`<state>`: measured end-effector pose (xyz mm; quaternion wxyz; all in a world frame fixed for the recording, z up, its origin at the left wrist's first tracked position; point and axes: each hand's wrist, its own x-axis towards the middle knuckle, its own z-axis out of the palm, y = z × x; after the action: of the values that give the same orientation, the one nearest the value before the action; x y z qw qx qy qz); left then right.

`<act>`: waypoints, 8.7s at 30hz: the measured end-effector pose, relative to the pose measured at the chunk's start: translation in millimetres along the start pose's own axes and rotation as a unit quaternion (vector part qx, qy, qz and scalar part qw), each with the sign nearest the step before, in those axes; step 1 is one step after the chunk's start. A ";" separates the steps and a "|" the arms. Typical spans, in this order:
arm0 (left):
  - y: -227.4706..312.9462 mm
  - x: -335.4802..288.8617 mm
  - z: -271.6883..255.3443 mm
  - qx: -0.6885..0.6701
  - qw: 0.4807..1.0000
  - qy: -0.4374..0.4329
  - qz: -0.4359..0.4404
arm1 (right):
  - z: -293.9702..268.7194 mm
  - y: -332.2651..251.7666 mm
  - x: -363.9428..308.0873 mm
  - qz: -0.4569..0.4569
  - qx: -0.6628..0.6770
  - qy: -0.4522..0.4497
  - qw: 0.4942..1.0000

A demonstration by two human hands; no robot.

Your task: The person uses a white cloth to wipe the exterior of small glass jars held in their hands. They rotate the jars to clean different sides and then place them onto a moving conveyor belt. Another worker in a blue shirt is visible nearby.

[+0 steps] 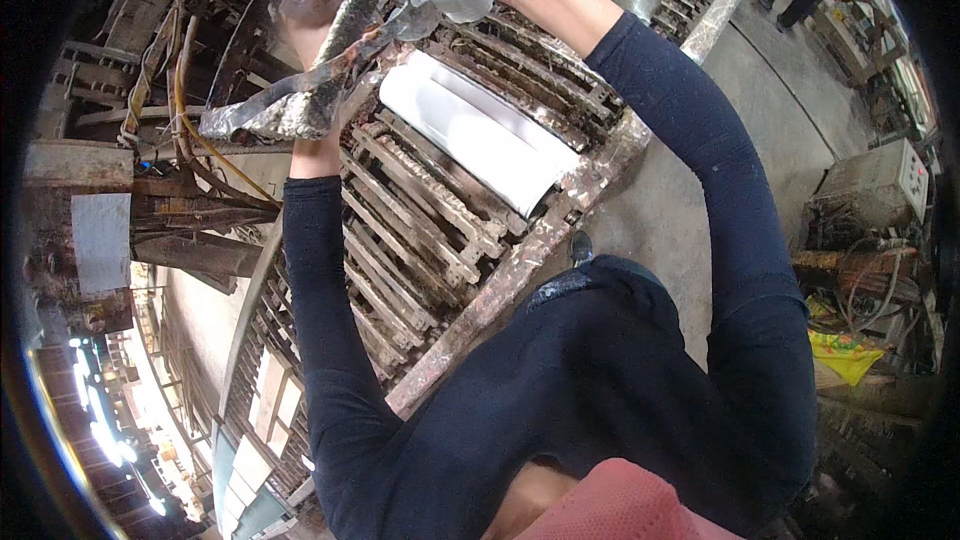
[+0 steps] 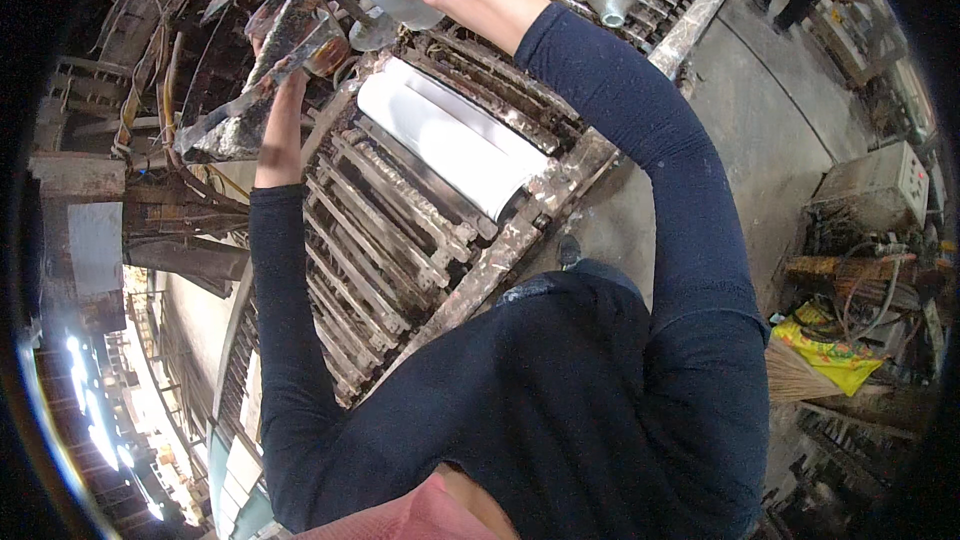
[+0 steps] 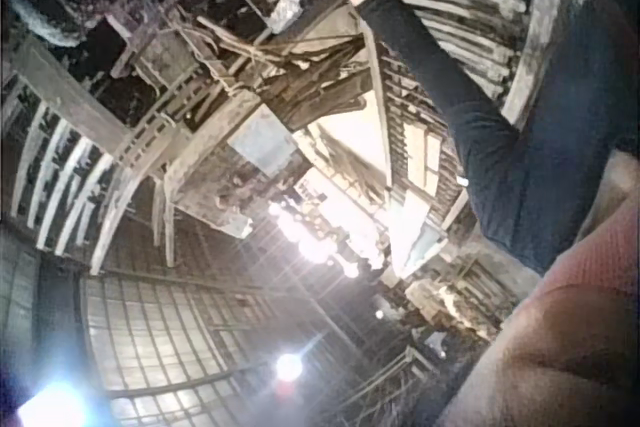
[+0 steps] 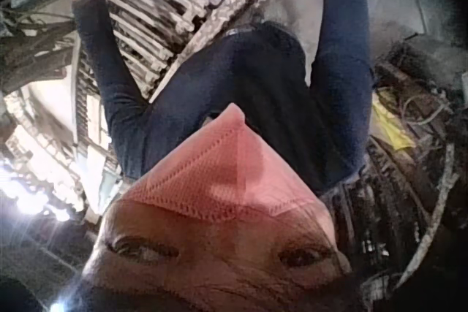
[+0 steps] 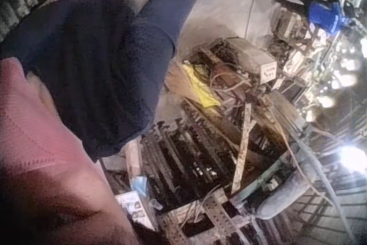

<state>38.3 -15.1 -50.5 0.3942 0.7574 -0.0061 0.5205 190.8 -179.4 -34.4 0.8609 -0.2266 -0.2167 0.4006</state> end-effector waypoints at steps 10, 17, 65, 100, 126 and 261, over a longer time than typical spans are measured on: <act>6.6 2.3 4.4 -0.021 0.997 0.027 -0.074 | -4.7 2.6 8.7 0.021 -0.031 0.045 0.998; 10.1 0.9 7.9 -0.017 0.996 0.022 -0.087 | -6.7 -0.8 8.8 0.012 -0.012 -0.013 1.000; 9.2 -2.0 -0.3 -0.047 0.991 0.085 -0.094 | 10.2 -2.5 -10.1 0.029 -0.051 0.067 0.996; 11.8 -0.4 3.3 -0.038 0.987 0.076 -0.137 | 18.7 -13.0 -23.1 0.043 -0.070 0.079 0.993; 3.4 -0.1 -4.5 -0.058 0.992 0.059 -0.093 | 15.3 -3.4 -16.4 0.044 -0.026 0.050 0.997; 3.7 -1.2 -4.3 0.022 0.984 0.139 -0.108 | 99.3 -33.9 -70.7 -0.096 -0.499 -0.326 0.797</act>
<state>32.8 -15.6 -48.6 0.4286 0.6824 0.1417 0.5749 114.4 -233.1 51.0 0.5415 -0.4585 -0.6750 0.2022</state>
